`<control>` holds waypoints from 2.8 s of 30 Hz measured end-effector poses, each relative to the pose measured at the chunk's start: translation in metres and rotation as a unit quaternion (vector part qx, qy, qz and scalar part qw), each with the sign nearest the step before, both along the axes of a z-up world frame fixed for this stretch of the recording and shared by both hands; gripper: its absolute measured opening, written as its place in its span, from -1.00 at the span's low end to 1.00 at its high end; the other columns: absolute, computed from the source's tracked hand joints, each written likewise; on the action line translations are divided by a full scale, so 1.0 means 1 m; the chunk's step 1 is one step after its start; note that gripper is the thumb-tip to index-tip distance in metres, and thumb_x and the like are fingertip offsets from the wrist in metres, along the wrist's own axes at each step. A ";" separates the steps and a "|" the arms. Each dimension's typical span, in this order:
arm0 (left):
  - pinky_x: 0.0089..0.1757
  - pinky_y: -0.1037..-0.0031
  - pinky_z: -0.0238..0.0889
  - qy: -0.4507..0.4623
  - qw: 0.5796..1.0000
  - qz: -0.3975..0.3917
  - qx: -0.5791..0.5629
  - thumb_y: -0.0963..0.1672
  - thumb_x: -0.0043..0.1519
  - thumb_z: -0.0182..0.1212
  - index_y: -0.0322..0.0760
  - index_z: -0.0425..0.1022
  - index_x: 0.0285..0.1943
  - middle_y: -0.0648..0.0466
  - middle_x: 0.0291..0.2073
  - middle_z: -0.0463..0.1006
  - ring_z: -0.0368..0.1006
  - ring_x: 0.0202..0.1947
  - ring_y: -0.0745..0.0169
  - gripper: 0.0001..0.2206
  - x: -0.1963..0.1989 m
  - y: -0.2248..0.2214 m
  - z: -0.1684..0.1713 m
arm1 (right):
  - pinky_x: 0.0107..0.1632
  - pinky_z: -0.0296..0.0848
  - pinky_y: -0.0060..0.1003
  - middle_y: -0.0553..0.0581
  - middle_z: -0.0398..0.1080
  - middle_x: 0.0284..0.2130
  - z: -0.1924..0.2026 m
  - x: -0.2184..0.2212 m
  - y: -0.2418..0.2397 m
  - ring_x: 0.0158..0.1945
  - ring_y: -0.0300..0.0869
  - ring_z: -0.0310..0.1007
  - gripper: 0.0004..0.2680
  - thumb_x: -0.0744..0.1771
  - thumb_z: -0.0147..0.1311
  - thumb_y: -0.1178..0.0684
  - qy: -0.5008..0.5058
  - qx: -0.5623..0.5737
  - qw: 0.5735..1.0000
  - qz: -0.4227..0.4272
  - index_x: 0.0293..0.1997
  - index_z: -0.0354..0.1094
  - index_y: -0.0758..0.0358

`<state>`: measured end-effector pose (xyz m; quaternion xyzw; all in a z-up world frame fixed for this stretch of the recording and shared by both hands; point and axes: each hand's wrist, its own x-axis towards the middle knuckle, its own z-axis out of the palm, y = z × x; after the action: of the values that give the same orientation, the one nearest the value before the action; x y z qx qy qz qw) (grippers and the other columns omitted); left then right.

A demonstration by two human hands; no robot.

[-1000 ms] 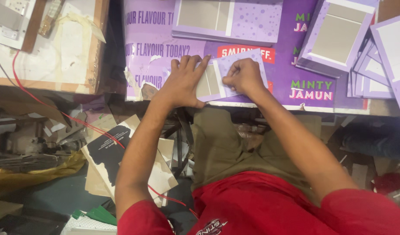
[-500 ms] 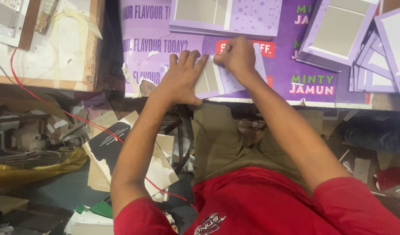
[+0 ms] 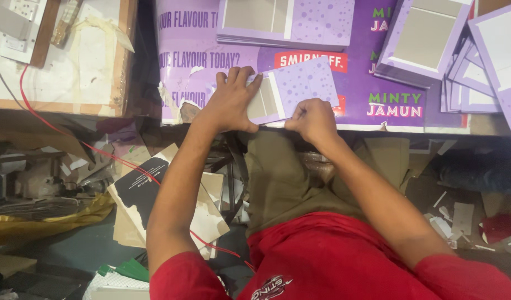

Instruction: The person assembles purple cardboard boxes by inserting smaller inserts into larger box shells and stacking them. The person uses a dark cloth to wipe the surface of the boxes during assembly.

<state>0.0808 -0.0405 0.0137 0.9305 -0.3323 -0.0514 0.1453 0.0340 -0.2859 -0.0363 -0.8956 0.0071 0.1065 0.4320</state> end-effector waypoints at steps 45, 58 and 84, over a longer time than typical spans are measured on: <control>0.24 -0.06 0.24 -0.193 0.911 0.312 -0.190 -0.03 0.25 0.31 -0.43 0.45 0.29 -0.20 0.20 0.51 0.36 0.24 -0.18 -0.50 0.148 -0.024 -0.033 | -0.21 0.53 -0.23 0.15 0.52 -0.35 -0.029 -0.095 -0.083 -0.29 -0.11 0.57 -0.91 0.27 0.27 0.13 -0.255 0.067 0.960 -0.096 -0.24 0.49 0.27; 0.07 0.17 0.34 0.163 0.799 0.543 -0.202 0.12 0.23 0.28 -0.65 0.36 0.16 -0.44 0.04 0.49 0.45 0.09 -0.33 -0.33 0.185 -0.030 -0.022 | -0.03 0.47 0.02 0.49 0.49 -0.26 -0.030 0.199 -0.061 -0.13 0.25 0.53 -0.51 0.20 0.36 -0.22 -0.108 -0.096 0.961 -0.237 -0.11 0.39 0.56; -0.10 0.42 0.55 0.176 0.787 0.284 -0.518 -0.27 -0.08 0.61 -0.47 0.42 -0.01 -0.09 -0.18 0.64 0.60 -0.14 0.14 -0.50 0.043 -0.007 -0.057 | 0.31 0.44 -0.13 0.27 0.38 0.12 -0.045 0.094 -0.085 0.23 -0.01 0.44 -0.31 0.15 0.55 0.17 -0.167 0.238 0.953 -0.089 0.29 0.01 0.33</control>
<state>0.1241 -0.0477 -0.0430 0.7427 0.0019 0.0087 0.6696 0.1277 -0.3707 -0.0809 -0.7676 -0.0110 -0.0854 0.6352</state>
